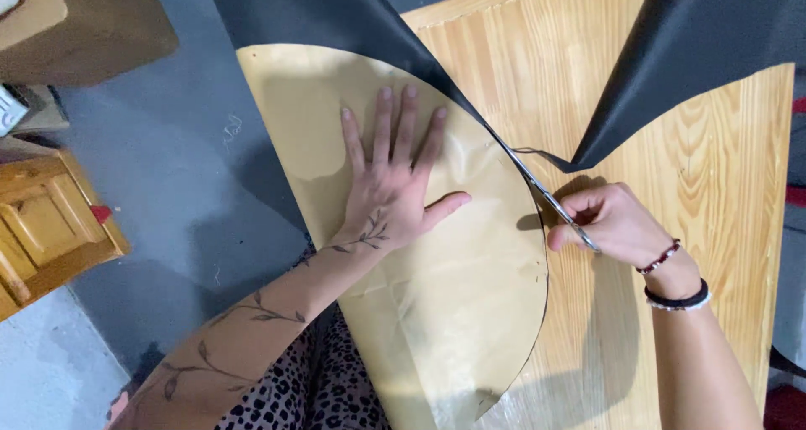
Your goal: Cutting a circular shape from black fabric using a paper pattern and scissors, then organizing tools on a workbench
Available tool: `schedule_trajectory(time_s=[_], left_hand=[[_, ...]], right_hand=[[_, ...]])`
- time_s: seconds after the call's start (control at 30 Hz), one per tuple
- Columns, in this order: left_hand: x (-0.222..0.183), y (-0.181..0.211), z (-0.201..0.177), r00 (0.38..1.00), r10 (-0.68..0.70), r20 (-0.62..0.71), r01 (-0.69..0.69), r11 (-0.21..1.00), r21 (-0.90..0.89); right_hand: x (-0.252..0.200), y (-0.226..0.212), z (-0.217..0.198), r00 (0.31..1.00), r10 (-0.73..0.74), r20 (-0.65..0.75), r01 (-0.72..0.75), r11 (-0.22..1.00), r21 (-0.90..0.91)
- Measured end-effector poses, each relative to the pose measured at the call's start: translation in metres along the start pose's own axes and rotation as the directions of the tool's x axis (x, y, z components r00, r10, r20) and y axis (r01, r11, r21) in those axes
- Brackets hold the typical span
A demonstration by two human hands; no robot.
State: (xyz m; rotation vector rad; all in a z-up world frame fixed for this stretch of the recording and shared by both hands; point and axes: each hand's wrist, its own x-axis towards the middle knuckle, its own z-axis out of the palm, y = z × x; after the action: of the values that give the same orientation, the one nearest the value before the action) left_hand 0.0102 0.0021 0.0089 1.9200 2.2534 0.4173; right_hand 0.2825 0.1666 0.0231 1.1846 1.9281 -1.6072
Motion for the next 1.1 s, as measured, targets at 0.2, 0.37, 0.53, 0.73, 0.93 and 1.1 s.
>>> schedule_trajectory(time_s=[0.2,0.37,0.53,0.73,0.93,1.1], left_hand=[[0.000,-0.002,0.003,0.999,0.035,0.001,-0.035,0.998,0.053],[0.000,-0.002,-0.001,0.997,0.076,0.009,-0.077,0.990,0.119],[-0.001,-0.003,-0.003,0.992,0.124,0.001,-0.123,0.986,0.113],[-0.001,-0.004,-0.002,0.988,0.155,0.008,-0.155,0.981,0.113],[-0.003,-0.005,-0.002,0.981,0.195,-0.003,-0.194,0.977,0.091],[-0.005,-0.007,0.000,0.969,0.247,-0.028,-0.245,0.968,0.060]], right_hand=[[-0.005,-0.004,0.003,0.993,-0.090,-0.073,0.086,0.995,-0.053],[-0.011,0.003,0.009,0.993,-0.107,-0.050,0.107,0.994,-0.012],[-0.009,-0.006,0.014,0.996,-0.015,-0.088,0.015,1.000,-0.002],[-0.008,-0.013,0.017,0.997,-0.017,-0.078,0.016,1.000,-0.012],[-0.013,-0.011,0.022,0.991,-0.021,-0.133,0.016,0.999,-0.039],[-0.010,-0.012,0.029,0.996,0.003,-0.086,0.006,0.994,0.113]])
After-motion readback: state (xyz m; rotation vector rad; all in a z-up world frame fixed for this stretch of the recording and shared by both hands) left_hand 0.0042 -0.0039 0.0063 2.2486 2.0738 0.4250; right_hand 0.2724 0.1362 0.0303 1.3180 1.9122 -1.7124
